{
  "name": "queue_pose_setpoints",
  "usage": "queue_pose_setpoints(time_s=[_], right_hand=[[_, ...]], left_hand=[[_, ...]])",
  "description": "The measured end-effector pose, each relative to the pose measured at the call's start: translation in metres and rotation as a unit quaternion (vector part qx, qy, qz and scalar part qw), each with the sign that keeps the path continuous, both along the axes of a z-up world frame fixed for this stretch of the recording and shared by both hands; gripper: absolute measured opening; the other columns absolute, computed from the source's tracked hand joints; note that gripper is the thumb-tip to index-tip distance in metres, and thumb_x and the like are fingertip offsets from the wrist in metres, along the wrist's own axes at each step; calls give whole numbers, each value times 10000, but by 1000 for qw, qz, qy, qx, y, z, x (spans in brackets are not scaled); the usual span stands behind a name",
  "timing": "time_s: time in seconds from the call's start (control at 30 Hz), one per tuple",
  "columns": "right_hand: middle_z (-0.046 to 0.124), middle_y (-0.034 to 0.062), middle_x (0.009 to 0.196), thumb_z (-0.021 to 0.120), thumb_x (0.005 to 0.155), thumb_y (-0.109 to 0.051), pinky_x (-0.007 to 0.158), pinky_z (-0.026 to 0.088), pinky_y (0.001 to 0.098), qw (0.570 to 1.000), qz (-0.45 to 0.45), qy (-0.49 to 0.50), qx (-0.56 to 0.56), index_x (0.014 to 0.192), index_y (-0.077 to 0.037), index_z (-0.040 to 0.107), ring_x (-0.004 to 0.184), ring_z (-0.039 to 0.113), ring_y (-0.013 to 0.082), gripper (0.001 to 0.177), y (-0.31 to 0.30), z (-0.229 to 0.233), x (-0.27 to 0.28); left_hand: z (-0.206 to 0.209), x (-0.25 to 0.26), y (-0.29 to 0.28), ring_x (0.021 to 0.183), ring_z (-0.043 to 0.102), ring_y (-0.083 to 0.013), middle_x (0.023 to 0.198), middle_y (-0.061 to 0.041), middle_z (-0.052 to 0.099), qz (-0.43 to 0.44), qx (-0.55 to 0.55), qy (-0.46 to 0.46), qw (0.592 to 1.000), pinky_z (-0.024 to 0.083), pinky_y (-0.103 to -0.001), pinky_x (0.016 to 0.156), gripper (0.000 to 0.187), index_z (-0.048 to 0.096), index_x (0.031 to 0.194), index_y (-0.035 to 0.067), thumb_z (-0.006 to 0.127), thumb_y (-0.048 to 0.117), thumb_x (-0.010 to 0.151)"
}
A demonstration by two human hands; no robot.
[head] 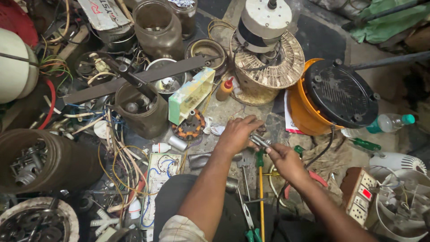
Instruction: The person sits on the floor in a cluttered workshop and repairs a small electrical motor. They use a screwdriver to remove screws, disassemble the motor housing, and manipulate the internal wires and components with pliers and their hands.
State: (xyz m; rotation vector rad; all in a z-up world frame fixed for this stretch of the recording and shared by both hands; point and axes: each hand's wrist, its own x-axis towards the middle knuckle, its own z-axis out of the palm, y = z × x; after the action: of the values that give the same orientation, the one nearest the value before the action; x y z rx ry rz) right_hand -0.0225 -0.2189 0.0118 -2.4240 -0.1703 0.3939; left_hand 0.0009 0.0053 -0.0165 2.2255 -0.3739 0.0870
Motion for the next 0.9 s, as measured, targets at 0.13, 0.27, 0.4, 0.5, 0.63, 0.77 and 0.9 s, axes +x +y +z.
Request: queue_pose_setpoints(time_s=[0.13, 0.27, 0.4, 0.5, 0.63, 0.77, 0.9], right_hand=[[717, 122, 832, 639, 941, -239, 661, 524, 451, 941, 84, -218, -243, 1067, -100, 707, 765, 691, 332, 200, 18, 22, -18], [712, 119, 841, 622, 946, -281, 604, 504, 438, 923, 120, -319, -181, 1063, -119, 687, 759, 675, 332, 210, 29, 36, -16], [574, 61, 670, 551, 1050, -323, 544, 412, 394, 992, -82, 83, 41, 1111, -84, 679, 597, 509, 221, 278, 20, 25, 7], [480, 27, 658, 567, 1071, -343, 470, 260, 392, 932, -175, 280, 150, 1153, -55, 660, 515, 352, 199, 313, 9, 18, 19], [617, -3, 823, 646, 1024, -263, 581, 434, 361, 986, 41, 22, 162, 1149, 5, 661, 680, 535, 165, 296, 15, 13, 12], [740, 67, 839, 674, 954, -192, 598, 499, 357, 967, 107, -223, -59, 1131, -47, 697, 703, 627, 54, 229, 30, 30, -12], [619, 55, 752, 650, 1005, -181, 567, 470, 352, 996, -81, -17, 30, 1162, -64, 666, 627, 544, 161, 197, 34, 24, -13]], left_hand=[[2, 6, -4, 1251, 580, -335, 1446, -71, 567, -2, 7, 31, 1000, 424, -492, 1042, 914, 621, 1359, 227, 955, 314, 513], [1, 7, 3, 1221, 627, -316, 1430, -56, 616, 11, -29, 7, 999, 484, -451, 1030, 872, 649, 1345, 203, 948, 313, 534], [2, 10, 5, 1173, 614, -344, 1385, -93, 597, 11, -23, 17, 1000, 459, -479, 990, 916, 650, 1306, 173, 981, 293, 460], [2, 9, 10, 1220, 618, -331, 1405, -73, 612, -7, -45, 15, 999, 480, -448, 1027, 882, 659, 1310, 182, 972, 272, 491], [2, 11, 11, 1235, 598, -335, 1437, -73, 589, -13, -37, 39, 998, 467, -442, 1044, 917, 639, 1335, 190, 976, 240, 483], [0, 11, 13, 1258, 580, -332, 1451, -89, 565, -28, -32, 36, 998, 452, -439, 1051, 939, 635, 1346, 195, 970, 146, 471], [1, 11, 12, 1299, 558, -321, 1499, -71, 533, -40, -18, 55, 998, 442, -412, 1091, 927, 623, 1372, 213, 957, 101, 514]])
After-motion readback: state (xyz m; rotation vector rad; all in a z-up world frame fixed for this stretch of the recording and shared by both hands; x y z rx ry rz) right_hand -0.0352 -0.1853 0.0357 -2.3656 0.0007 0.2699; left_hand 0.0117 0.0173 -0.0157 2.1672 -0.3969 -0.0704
